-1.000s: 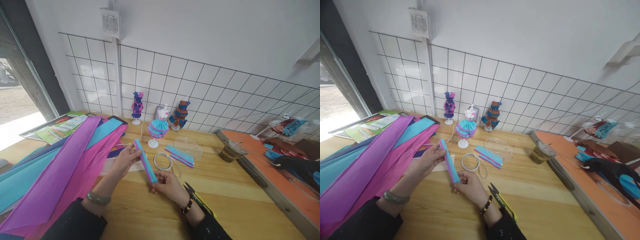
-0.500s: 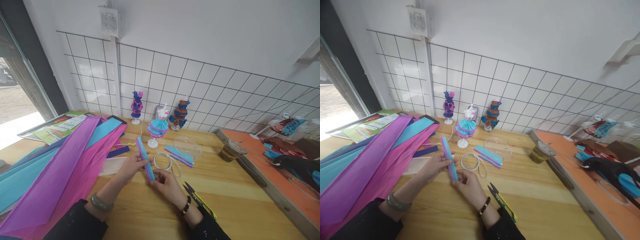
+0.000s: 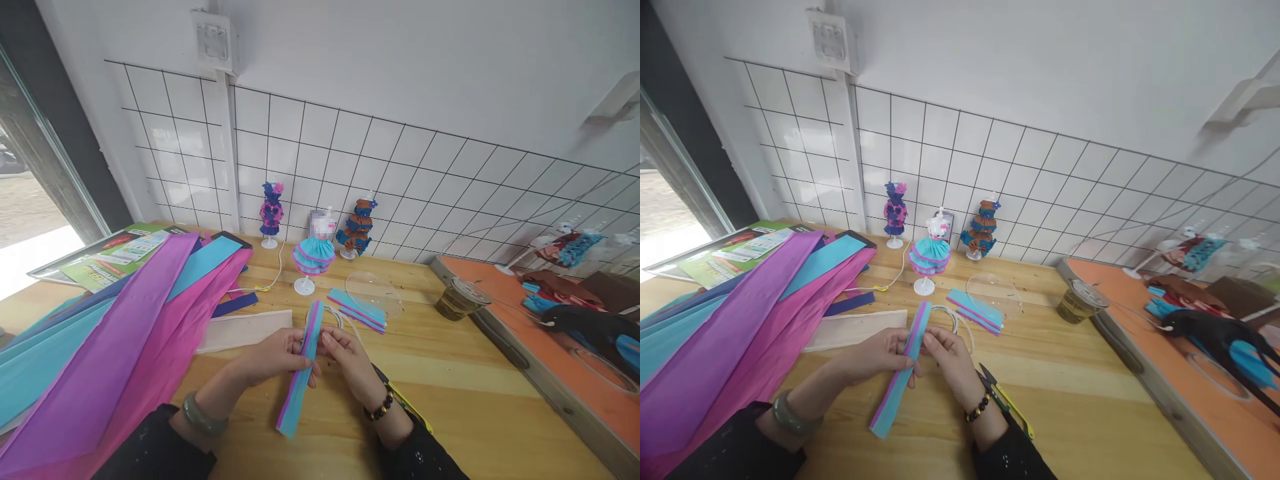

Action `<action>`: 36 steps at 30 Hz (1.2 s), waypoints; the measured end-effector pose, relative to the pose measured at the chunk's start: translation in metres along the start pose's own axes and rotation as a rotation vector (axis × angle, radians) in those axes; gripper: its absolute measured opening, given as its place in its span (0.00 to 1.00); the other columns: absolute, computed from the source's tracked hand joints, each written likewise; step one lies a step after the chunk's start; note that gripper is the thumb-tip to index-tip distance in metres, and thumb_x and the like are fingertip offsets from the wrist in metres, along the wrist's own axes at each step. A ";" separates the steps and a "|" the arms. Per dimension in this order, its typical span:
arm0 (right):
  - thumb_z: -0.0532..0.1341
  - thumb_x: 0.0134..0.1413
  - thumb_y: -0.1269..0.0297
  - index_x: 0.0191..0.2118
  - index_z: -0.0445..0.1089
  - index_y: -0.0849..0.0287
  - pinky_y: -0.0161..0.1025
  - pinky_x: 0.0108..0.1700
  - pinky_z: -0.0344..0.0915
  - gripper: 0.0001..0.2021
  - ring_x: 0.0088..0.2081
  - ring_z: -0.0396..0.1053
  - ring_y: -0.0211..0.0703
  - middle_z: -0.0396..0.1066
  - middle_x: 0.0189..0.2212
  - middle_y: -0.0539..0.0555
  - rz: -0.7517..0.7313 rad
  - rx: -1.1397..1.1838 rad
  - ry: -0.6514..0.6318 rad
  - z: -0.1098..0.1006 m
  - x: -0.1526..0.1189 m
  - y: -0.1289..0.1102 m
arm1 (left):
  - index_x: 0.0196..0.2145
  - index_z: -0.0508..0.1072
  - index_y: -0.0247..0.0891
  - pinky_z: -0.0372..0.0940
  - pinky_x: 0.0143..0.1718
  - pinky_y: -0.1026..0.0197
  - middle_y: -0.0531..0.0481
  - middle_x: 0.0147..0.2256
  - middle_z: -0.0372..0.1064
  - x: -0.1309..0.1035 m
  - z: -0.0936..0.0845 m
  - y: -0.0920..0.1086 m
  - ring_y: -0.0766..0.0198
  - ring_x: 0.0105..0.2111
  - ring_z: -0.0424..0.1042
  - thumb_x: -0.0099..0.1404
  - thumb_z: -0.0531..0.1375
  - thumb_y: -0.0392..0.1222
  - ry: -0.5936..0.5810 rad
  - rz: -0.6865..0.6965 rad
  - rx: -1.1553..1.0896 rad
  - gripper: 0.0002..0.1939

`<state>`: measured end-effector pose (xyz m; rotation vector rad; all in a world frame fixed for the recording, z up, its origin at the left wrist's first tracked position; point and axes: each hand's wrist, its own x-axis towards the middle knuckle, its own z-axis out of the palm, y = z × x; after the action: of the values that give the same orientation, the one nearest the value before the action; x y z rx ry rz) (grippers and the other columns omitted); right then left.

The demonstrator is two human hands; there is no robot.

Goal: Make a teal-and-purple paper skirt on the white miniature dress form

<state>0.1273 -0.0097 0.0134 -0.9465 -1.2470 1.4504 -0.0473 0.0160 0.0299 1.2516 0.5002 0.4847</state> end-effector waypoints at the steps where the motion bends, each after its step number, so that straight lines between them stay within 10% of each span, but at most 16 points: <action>1: 0.62 0.50 0.53 0.34 0.75 0.60 0.38 0.37 0.63 0.14 0.28 0.66 0.38 0.70 0.25 0.52 0.017 0.024 0.010 -0.001 0.000 0.001 | 0.41 0.69 0.35 0.66 0.34 0.57 0.47 0.30 0.74 0.000 0.001 -0.001 0.63 0.26 0.73 0.55 0.62 0.37 -0.033 -0.041 0.005 0.14; 9: 0.65 0.45 0.51 0.30 0.74 0.62 0.35 0.27 0.60 0.16 0.21 0.59 0.33 0.66 0.19 0.48 0.065 0.091 0.128 -0.006 0.003 0.005 | 0.39 0.64 0.36 0.65 0.27 0.61 0.50 0.27 0.73 0.000 0.007 -0.007 0.64 0.23 0.72 0.53 0.62 0.40 -0.094 -0.159 0.030 0.15; 13: 0.66 0.45 0.54 0.43 0.70 0.54 0.36 0.33 0.65 0.19 0.31 0.65 0.37 0.69 0.33 0.51 -0.041 0.068 0.188 -0.014 0.004 -0.003 | 0.41 0.64 0.36 0.64 0.26 0.63 0.49 0.28 0.73 0.000 0.004 -0.006 0.65 0.23 0.72 0.54 0.61 0.38 -0.089 -0.136 0.046 0.16; 36: 0.67 0.44 0.59 0.26 0.74 0.59 0.38 0.39 0.64 0.08 0.33 0.67 0.40 0.71 0.31 0.52 -0.021 -0.256 -0.037 -0.043 0.001 -0.014 | 0.41 0.67 0.37 0.66 0.26 0.65 0.53 0.24 0.71 -0.004 0.000 -0.002 0.66 0.24 0.72 0.52 0.57 0.29 -0.157 -0.252 0.224 0.17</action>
<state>0.1708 0.0018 0.0201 -1.0761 -1.4900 1.3175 -0.0504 0.0134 0.0283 1.4047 0.5804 0.1186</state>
